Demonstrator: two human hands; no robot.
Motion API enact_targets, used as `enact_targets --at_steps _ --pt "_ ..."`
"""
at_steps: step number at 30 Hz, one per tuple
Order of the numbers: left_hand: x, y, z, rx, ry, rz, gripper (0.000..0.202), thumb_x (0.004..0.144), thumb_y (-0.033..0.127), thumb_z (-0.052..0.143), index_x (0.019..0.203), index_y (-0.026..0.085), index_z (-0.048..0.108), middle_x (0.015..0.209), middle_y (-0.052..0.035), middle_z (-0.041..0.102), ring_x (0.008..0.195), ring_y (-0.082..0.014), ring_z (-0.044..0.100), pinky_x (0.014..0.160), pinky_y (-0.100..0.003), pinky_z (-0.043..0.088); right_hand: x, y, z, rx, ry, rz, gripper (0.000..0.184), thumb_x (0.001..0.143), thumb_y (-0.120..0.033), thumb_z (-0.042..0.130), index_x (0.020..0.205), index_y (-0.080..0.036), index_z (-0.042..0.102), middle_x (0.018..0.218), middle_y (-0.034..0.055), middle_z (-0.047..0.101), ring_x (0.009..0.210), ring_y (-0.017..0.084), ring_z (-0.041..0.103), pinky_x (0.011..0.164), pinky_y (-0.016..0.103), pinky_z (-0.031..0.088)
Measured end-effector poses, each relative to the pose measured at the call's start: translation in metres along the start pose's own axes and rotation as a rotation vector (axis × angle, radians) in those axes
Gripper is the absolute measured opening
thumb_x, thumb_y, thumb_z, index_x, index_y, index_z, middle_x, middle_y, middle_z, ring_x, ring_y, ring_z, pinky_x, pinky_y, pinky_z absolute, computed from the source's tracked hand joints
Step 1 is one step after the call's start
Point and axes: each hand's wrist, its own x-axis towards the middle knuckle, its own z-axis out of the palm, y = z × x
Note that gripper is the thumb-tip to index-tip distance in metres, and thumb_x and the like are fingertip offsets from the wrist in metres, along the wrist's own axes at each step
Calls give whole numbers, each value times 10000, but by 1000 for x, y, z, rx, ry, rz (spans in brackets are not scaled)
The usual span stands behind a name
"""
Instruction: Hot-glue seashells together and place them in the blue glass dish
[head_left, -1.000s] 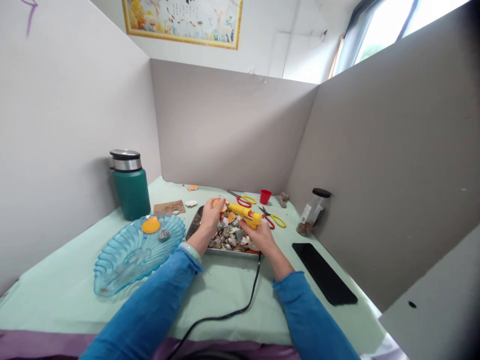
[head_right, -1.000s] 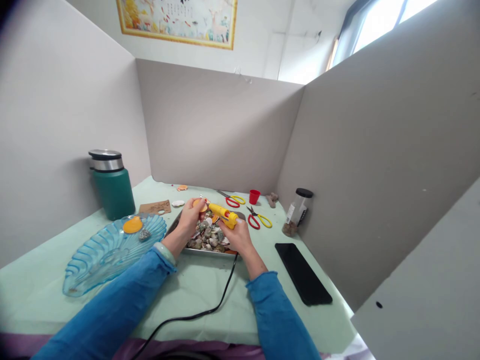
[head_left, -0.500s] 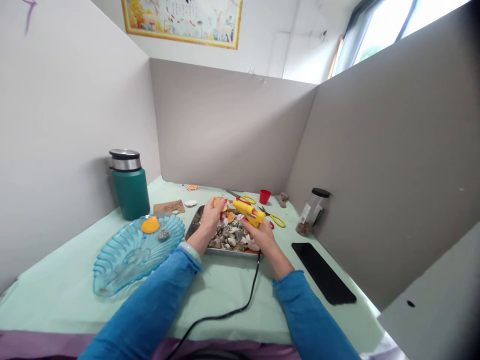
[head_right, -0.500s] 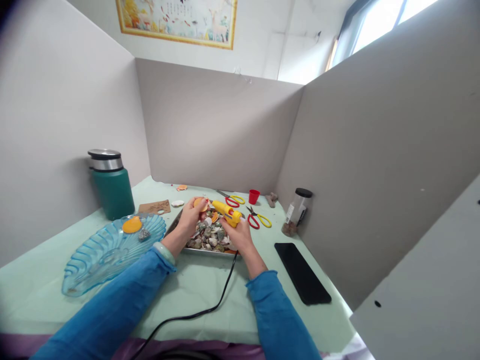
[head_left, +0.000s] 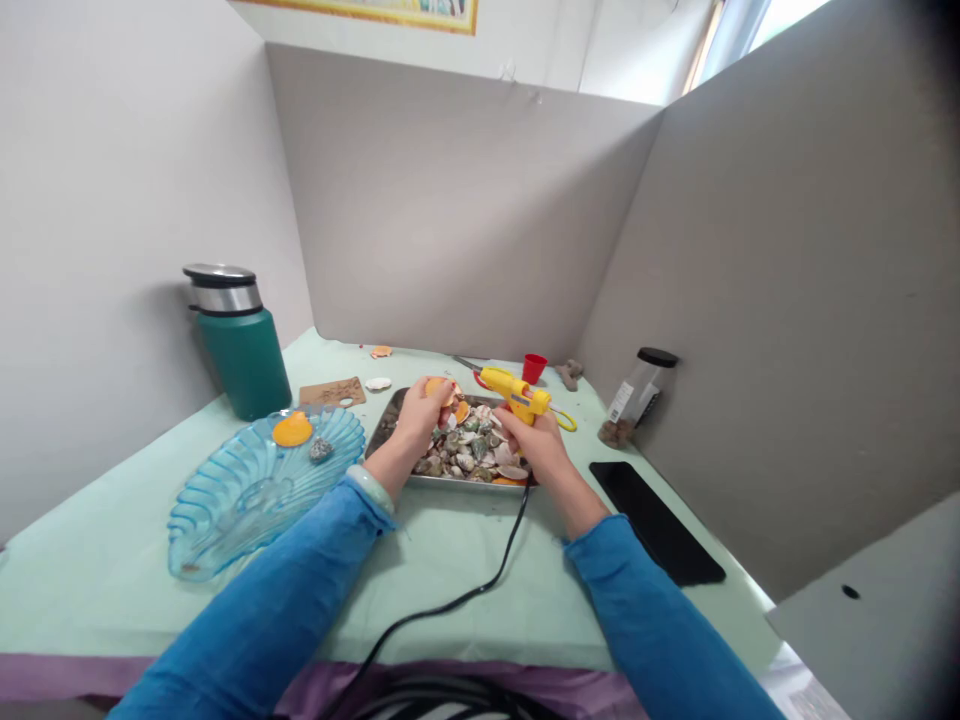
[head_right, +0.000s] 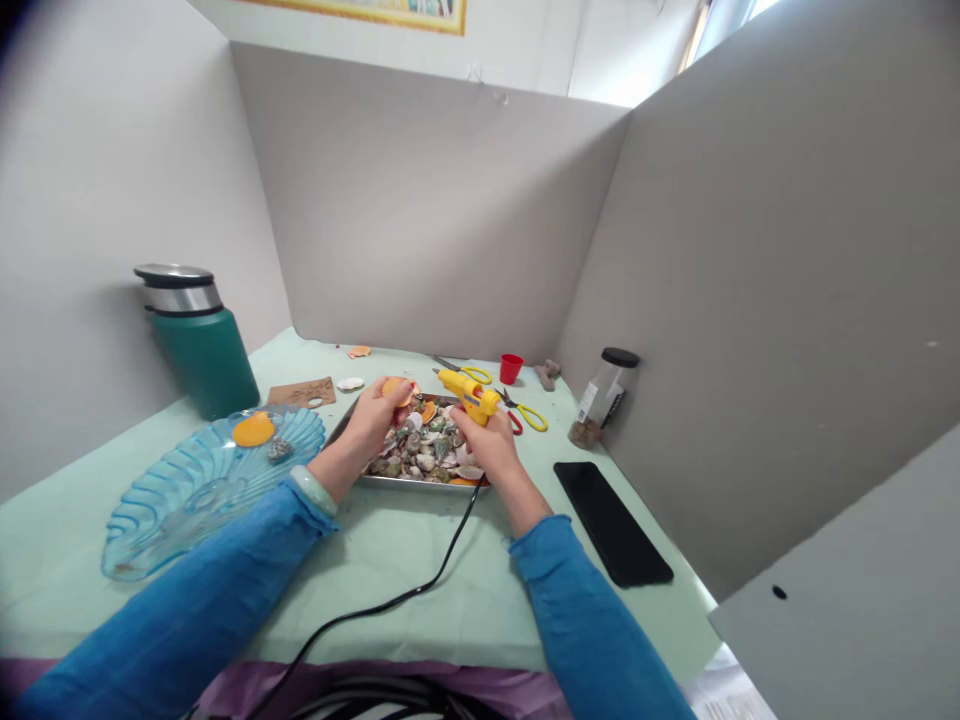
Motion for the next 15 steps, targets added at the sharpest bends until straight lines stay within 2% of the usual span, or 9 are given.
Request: enact_targets --at_steps 6,9,12,15 --pt "-1 0 1 64 -25 -103 307 727 370 739 849 158 553 616 19 598 381 -47 410 376 -187 296 11 3 -18 -2 -46 19 372 678 -492 731 795 -148 652 544 -33 533 441 91 432 415 228 352" --pt "-5 2 3 10 -86 -164 325 698 343 766 876 154 571 644 14 590 423 -63 453 387 -189 329 17 2 -20 -66 -108 18 418 699 -515 716 900 -152 664 601 -22 572 490 112 470 465 243 382" --pt "-8 5 3 2 -124 -197 329 690 327 776 897 136 607 674 -3 599 461 -72 480 402 -190 356 21 -1 -18 -275 -179 -50 416 764 -492 684 1021 -166 662 743 15 657 626 163 558 565 273 426" --pt "-9 9 -1 96 -42 -189 253 735 317 725 876 136 618 668 -7 605 441 -70 463 389 -187 339 22 -4 -17 -616 -227 -101 347 841 -428 643 1077 -174 656 850 46 701 748 214 616 651 303 426"
